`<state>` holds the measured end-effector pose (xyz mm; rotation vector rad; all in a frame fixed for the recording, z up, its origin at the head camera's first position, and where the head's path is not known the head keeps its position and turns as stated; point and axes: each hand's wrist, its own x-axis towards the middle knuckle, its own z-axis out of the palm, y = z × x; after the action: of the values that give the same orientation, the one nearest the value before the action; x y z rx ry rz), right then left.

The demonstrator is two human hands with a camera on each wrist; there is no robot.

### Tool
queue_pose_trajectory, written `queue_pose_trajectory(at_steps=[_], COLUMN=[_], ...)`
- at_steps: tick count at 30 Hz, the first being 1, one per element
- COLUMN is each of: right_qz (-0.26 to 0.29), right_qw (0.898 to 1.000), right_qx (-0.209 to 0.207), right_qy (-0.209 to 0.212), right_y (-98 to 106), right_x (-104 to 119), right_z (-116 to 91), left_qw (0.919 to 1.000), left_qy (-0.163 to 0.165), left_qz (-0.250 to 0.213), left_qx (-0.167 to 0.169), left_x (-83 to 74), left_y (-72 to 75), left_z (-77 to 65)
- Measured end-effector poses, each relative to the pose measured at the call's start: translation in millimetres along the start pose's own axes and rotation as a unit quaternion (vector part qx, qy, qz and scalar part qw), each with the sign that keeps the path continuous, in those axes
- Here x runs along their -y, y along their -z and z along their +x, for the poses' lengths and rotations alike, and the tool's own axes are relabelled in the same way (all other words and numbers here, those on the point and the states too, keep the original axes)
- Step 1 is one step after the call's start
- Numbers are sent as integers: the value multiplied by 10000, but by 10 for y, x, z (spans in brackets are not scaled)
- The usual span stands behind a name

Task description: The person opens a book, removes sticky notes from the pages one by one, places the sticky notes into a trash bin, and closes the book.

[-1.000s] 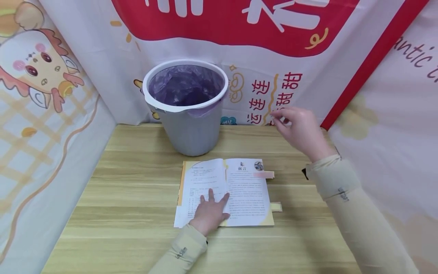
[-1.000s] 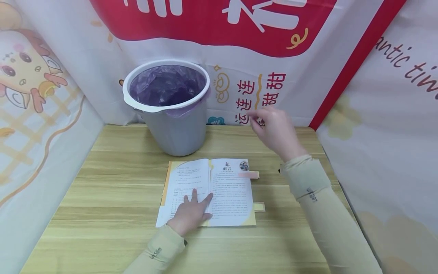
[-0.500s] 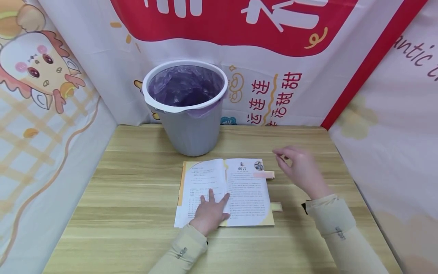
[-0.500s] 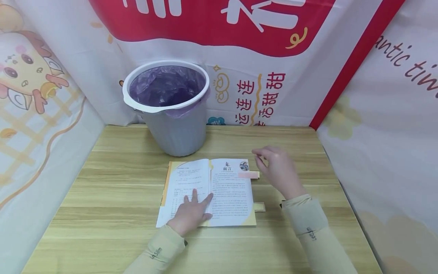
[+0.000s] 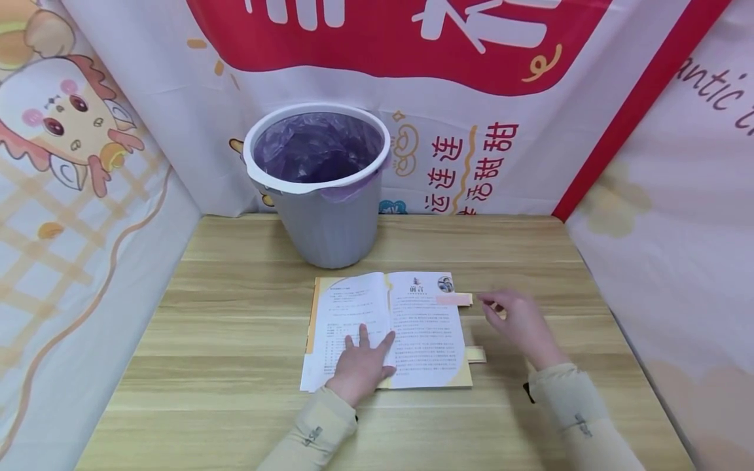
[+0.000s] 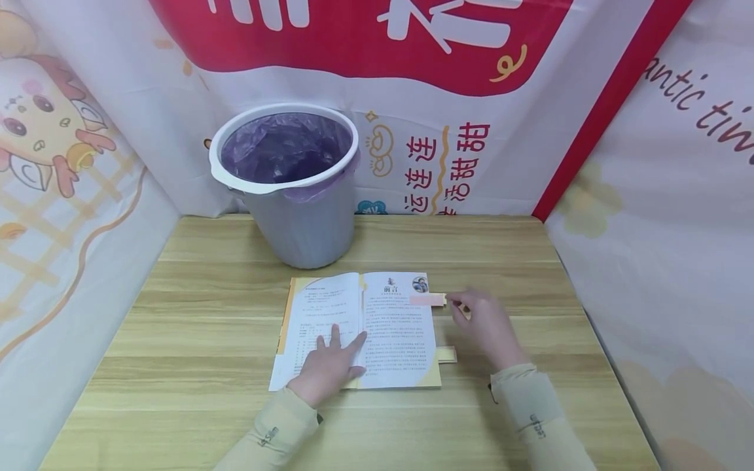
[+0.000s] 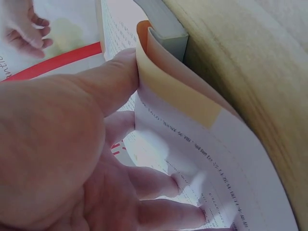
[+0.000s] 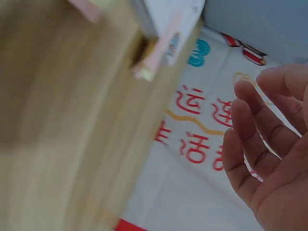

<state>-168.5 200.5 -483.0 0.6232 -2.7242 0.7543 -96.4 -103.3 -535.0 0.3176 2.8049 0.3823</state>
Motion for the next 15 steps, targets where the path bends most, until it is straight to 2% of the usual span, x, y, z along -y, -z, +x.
queue_pose_trajectory(at_steps=[5, 9, 15], right_qz=[132, 169, 215], right_qw=[9992, 9957, 9910], right_qx=[220, 552, 793], right_qy=[-299, -727, -1052], right_y=[-128, -202, -277], right_x=[-90, -126, -146], right_z=[-148, -251, -330], left_qw=[10000, 9999, 9999], left_qy=[-24, -58, -87], left_qz=[64, 100, 42], left_qx=[-16, -50, -78], left_x=[6, 10, 10], left_y=[-36, -54, -55], left_z=[5, 10, 16])
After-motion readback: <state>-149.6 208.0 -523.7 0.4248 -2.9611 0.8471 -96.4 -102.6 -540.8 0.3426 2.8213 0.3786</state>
